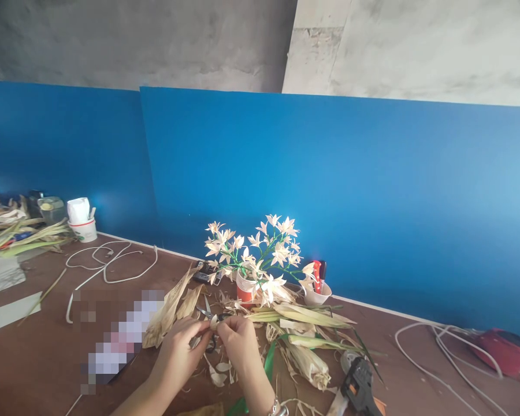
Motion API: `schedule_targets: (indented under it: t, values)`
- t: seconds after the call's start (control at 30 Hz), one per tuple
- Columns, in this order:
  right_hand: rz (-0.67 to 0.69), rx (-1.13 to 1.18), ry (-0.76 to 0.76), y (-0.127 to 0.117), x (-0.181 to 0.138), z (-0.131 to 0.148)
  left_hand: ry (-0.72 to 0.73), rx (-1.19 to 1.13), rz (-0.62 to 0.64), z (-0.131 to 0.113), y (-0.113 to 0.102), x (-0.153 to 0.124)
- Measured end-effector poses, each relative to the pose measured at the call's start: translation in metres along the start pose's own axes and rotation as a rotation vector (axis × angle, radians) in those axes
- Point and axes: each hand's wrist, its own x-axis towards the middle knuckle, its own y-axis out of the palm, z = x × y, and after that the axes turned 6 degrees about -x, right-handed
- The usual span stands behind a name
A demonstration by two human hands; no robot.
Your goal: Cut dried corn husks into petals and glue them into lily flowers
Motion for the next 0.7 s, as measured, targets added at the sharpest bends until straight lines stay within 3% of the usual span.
schedule_targets:
  t: [0.3, 0.5, 0.7]
  values:
    - [-0.034, -0.029, 0.0, 0.001, -0.0006, -0.0025, 0.047, 0.113, 0.065, 0.0028, 0.001, -0.0007]
    - [0.077, 0.04, 0.016, 0.0024, 0.0011, -0.0079, 0.028, 0.147, 0.059, 0.0034, 0.0007, 0.0007]
    - [-0.016, -0.141, -0.047, 0.0012, 0.0022, -0.0056, -0.01, 0.07, 0.044, -0.0015, -0.0004, -0.001]
